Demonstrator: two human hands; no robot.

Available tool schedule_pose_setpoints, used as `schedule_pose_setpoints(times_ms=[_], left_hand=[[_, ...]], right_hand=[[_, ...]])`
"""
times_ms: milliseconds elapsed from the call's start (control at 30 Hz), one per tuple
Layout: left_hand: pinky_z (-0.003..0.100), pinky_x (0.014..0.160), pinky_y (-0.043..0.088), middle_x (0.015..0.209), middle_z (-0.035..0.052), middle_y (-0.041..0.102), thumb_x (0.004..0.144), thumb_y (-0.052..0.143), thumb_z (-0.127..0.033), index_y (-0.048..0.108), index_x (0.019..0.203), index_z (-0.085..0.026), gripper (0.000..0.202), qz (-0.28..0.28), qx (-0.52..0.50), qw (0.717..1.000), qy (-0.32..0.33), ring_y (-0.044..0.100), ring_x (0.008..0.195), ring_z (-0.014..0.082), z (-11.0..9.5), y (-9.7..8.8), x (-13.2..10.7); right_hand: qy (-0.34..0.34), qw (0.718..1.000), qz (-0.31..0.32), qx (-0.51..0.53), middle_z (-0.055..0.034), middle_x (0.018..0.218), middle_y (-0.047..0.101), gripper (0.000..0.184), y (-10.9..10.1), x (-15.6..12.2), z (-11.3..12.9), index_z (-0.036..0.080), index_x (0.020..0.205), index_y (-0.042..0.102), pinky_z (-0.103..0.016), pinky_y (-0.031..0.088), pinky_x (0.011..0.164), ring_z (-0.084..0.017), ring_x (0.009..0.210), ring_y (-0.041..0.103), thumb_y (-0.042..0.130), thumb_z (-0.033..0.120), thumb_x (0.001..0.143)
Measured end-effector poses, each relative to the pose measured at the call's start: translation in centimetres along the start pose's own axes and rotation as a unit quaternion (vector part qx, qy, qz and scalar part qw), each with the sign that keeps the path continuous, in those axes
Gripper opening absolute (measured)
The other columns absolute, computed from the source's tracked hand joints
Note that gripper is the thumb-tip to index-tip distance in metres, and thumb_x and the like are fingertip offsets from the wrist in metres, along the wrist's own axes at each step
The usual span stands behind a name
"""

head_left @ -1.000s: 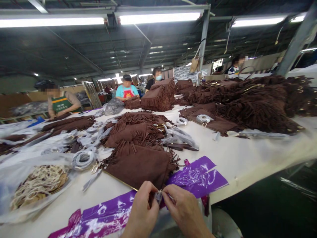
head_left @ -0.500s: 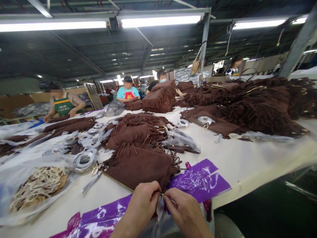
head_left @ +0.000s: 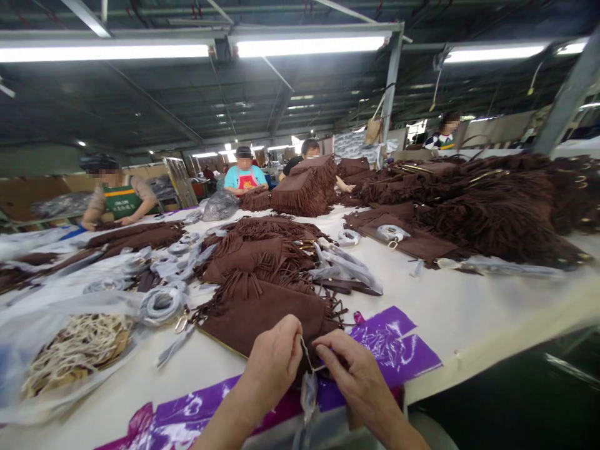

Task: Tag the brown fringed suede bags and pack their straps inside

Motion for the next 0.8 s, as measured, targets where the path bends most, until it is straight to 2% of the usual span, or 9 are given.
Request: schedule_pose_setpoints(times_ms=[133,267,333,433,500,600,800], left_hand=[[0.027,0.063,0.035,0.074,0.0000,0.053,0.090,0.034,-0.017,0.043,0.080,-0.022,0.014,-0.008,-0.075,0.997,0.020,0.051,0.067,0.0161,-0.6,-0.3,1.0],[0.025,0.064,0.037,0.072,-0.0002,0.055,0.092,0.036,-0.024,0.049,0.081,-0.020,0.018,-0.024,-0.189,0.981,-0.044,0.052,0.070,0.0154,-0.4,0.4,0.7],[0.024,0.064,0.038,0.070,-0.0002,0.056,0.091,0.040,-0.025,0.054,0.078,-0.019,0.020,-0.009,-0.221,0.973,-0.071,0.052,0.070,0.0150,-0.2,1.0,0.1],[0.023,0.063,0.037,0.070,0.0006,0.059,0.084,0.049,-0.022,0.061,0.072,-0.017,0.018,0.014,-0.233,0.968,-0.088,0.053,0.069,0.0147,-0.1,1.8,-0.5],[0.023,0.063,0.037,0.069,0.0012,0.061,0.082,0.052,-0.023,0.062,0.069,-0.016,0.018,0.001,-0.229,0.968,-0.106,0.054,0.068,0.0151,-0.2,2.3,-0.6],[0.023,0.061,0.036,0.065,0.0013,0.061,0.082,0.053,-0.025,0.061,0.064,-0.016,0.022,-0.020,-0.223,0.967,-0.125,0.055,0.066,0.0152,-0.5,2.8,-0.4],[0.023,0.059,0.034,0.061,-0.0003,0.057,0.079,0.050,-0.021,0.055,0.059,-0.017,0.021,-0.022,-0.217,0.968,-0.125,0.051,0.062,0.0142,-0.9,2.7,-0.1]], right_hand=[[0.005,0.999,0.041,0.026,0.0011,0.074,0.060,0.014,0.3,1.1,0.5,0.021,0.077,0.066,-0.025,0.040,0.066,-0.016,0.070,0.056,0.056,0.023,0.086],[0.079,0.993,0.018,0.088,0.0039,0.066,0.053,0.018,0.7,0.9,-0.3,0.020,0.073,0.060,-0.025,0.038,0.059,-0.014,0.061,0.050,0.054,0.031,0.087],[0.116,0.986,0.007,0.123,0.0057,0.061,0.048,0.022,0.8,0.7,-0.8,0.020,0.074,0.059,-0.024,0.035,0.054,-0.013,0.056,0.045,0.054,0.037,0.087],[0.133,0.981,-0.003,0.140,0.0066,0.059,0.045,0.024,0.9,0.5,-1.3,0.019,0.073,0.060,-0.024,0.033,0.051,-0.012,0.053,0.042,0.056,0.040,0.086],[0.133,0.981,-0.007,0.139,0.0063,0.059,0.045,0.024,0.9,0.4,-1.4,0.019,0.073,0.059,-0.024,0.034,0.052,-0.013,0.053,0.043,0.056,0.040,0.085],[0.133,0.983,-0.009,0.126,0.0064,0.058,0.044,0.025,0.9,0.3,-1.5,0.020,0.072,0.058,-0.025,0.034,0.052,-0.013,0.052,0.043,0.054,0.041,0.086],[0.099,0.993,-0.030,0.051,0.0042,0.059,0.048,0.025,1.0,0.0,-1.7,0.021,0.071,0.056,-0.026,0.037,0.054,-0.016,0.056,0.048,0.049,0.038,0.088]])
Point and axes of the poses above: each hand's wrist, its own x-axis towards the middle knuckle, its own y-axis out of the palm, z = x × y, the point moved 1 cm from there along x, towards the middle knuckle
